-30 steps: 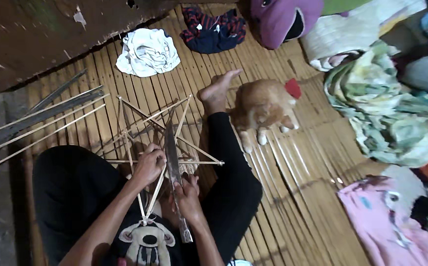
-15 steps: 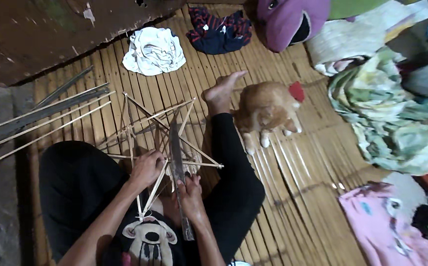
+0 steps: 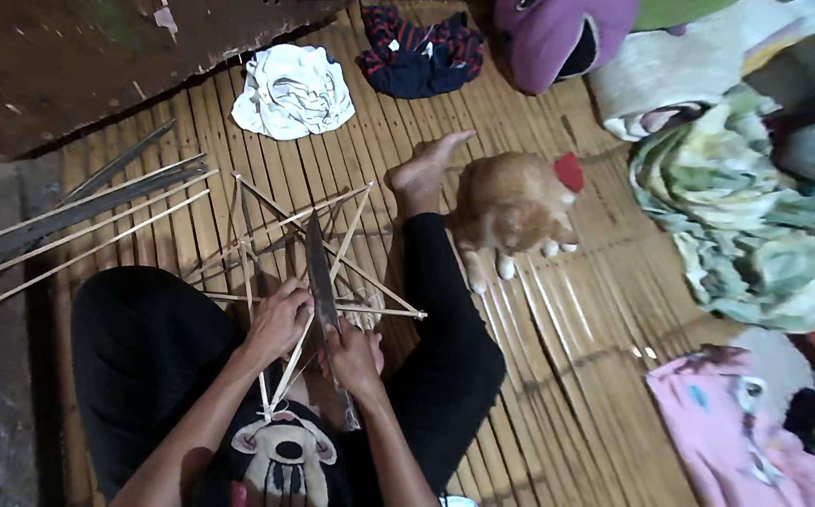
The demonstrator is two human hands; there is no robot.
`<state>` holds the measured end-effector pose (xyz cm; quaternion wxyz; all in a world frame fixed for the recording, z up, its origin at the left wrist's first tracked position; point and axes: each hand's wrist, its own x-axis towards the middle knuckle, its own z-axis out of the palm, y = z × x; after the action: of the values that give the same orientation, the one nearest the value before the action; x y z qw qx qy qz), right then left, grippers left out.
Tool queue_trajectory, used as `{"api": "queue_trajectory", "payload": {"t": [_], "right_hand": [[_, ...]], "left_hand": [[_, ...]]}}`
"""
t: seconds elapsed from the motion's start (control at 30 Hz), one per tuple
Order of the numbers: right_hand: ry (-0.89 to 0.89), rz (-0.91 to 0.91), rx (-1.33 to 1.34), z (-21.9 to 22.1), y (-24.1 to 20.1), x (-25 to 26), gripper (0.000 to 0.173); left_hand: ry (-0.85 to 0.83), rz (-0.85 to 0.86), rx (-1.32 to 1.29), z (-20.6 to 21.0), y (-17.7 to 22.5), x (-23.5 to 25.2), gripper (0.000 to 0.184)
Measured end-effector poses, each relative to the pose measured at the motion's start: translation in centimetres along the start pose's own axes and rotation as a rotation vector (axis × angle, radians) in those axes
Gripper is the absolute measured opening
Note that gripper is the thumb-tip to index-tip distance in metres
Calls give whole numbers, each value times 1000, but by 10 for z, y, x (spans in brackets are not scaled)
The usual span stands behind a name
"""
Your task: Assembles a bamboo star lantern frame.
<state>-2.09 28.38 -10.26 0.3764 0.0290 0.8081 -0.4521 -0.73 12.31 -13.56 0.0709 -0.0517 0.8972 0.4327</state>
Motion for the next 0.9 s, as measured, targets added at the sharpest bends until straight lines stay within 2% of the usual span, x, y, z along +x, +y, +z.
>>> {"api": "queue_trajectory", "payload": {"t": [0.1,0.27,0.47,0.67,0.9], "right_hand": [[18,3,19,6,0,0,32],[46,17,61,13,12,-14,32],[87,-3,40,17,-3,12,32],[104,17,82,22,11,-16,32],[120,-13,37,19,-6,16,33]], "left_hand": [[35,15,-13,1,-2,-2,18],[-9,1,-5,-1,0,-2,19],[20,35,-24,0,-3,-4,18],[-21,14,-32,-3,0,-2,19],[22,39,-51,0,-5,-4,18]]}}
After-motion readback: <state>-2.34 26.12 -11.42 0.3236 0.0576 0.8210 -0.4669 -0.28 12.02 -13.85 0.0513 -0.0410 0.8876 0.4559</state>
